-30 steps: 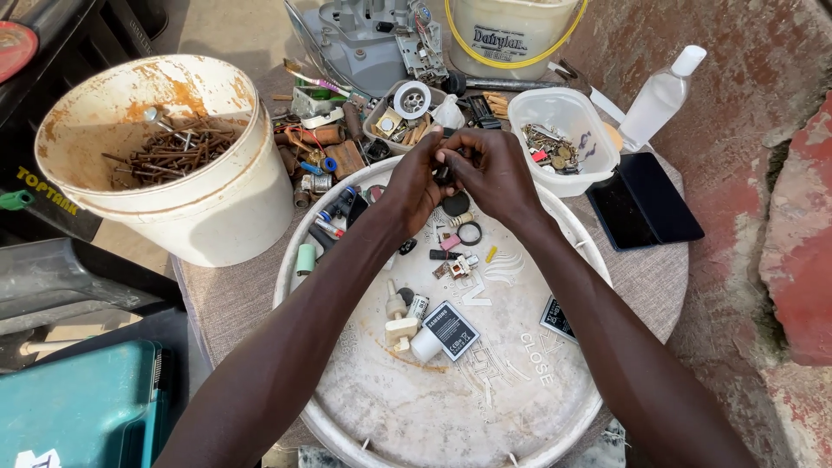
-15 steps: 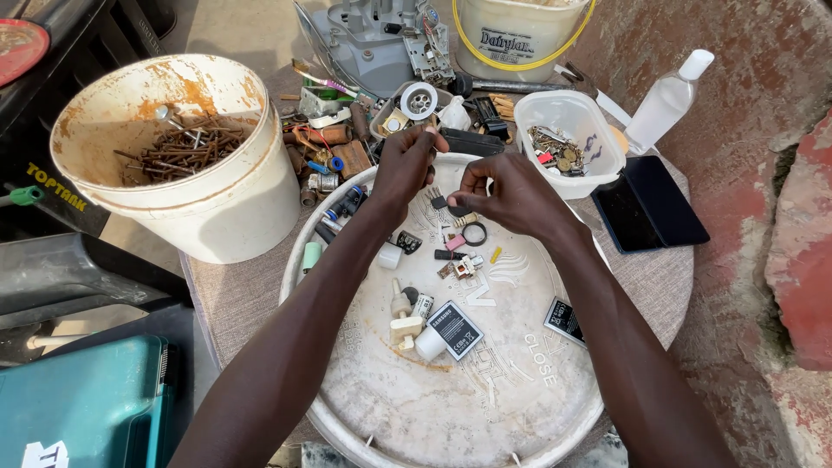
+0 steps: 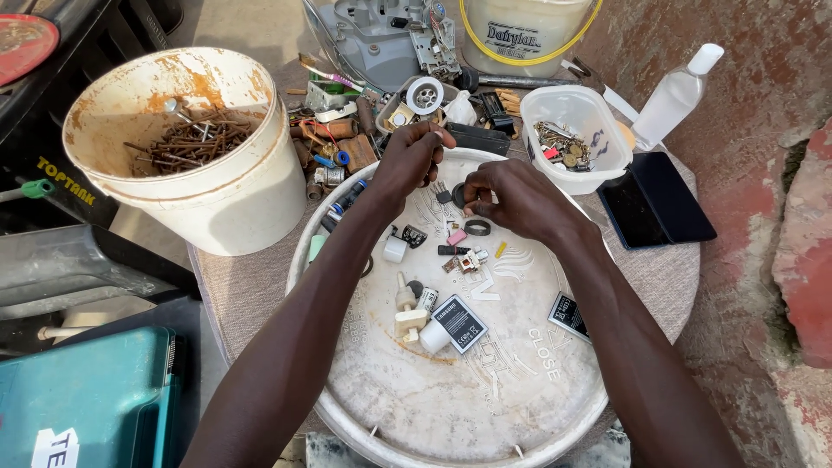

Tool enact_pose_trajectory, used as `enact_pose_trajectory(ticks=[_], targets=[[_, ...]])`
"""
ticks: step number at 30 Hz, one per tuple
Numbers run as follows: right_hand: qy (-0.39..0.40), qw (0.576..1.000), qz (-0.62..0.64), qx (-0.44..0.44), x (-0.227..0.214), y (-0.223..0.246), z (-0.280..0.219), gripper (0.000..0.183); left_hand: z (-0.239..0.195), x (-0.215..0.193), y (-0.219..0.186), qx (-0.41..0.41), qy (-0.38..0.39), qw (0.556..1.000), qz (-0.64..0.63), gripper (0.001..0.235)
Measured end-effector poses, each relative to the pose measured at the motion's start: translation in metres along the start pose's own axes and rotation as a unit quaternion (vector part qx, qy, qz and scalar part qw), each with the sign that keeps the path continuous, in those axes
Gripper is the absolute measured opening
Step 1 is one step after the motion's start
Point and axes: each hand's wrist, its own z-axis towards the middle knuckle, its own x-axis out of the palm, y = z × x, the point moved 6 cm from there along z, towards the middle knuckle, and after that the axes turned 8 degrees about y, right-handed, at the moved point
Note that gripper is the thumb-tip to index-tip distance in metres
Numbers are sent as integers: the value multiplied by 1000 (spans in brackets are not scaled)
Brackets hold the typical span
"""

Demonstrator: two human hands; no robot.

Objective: Sorting and organizing various small electronic components such as batteries, circuit boards, and connectors on a bucket lid.

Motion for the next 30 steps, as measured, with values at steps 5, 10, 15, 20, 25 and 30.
enact_pose_trajectory(ticks=[5, 10, 15, 20, 25, 30], targets=[[-24, 1000, -16, -7, -4, -1, 1, 5, -13, -5, -18, -32, -32, 999, -16, 27], [-5, 1000, 14, -11, -1, 4, -5, 18, -13, -4, -13, -22, -36, 999, -22, 27], [-45, 986, 149, -64, 1, -10, 4, 22, -4, -5, 7, -1, -62, 997, -42, 27], [-84, 755, 651, -15, 9, -28, 12, 24, -8, 12, -15, 192, -76, 970, -130, 39], [-83, 660, 746, 42, 26, -25, 30, 27, -27, 58, -54, 269, 49, 959, 72, 38], [-179, 644, 739, 88, 2, -31, 38, 16, -26, 59, -55, 297, 37, 931, 211, 46]])
